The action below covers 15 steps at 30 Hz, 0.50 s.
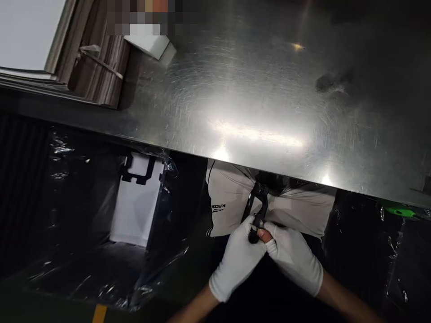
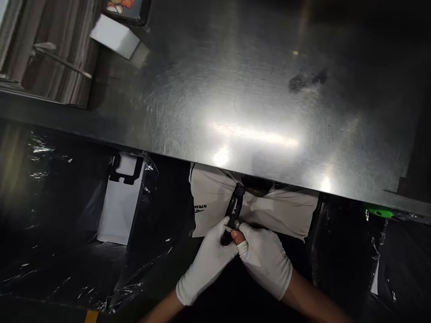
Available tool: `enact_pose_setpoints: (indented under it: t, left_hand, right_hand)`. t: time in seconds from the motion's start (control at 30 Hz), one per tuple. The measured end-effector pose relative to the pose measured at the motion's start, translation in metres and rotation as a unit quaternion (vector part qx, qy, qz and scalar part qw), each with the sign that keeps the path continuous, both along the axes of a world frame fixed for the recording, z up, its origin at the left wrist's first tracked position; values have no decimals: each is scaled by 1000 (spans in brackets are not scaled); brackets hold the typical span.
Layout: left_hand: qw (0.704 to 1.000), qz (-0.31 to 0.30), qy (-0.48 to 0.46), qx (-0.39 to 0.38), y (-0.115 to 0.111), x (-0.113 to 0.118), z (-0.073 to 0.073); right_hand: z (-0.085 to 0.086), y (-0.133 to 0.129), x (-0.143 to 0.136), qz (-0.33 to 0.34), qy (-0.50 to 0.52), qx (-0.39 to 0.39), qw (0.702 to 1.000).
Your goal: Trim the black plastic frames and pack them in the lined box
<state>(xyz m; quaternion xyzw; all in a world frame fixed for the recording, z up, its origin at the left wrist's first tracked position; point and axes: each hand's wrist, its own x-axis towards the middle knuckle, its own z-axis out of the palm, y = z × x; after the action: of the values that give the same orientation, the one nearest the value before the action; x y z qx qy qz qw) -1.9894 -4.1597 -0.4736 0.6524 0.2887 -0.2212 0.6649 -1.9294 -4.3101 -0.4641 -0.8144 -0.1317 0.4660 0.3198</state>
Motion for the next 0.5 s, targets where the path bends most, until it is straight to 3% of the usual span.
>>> enact_pose_setpoints:
  t: [0.5]
  left_hand:
    - [999, 14, 31, 19, -10, 3, -3]
  right_hand:
    - [-5, -1, -11, -54, 23, -28, 998]
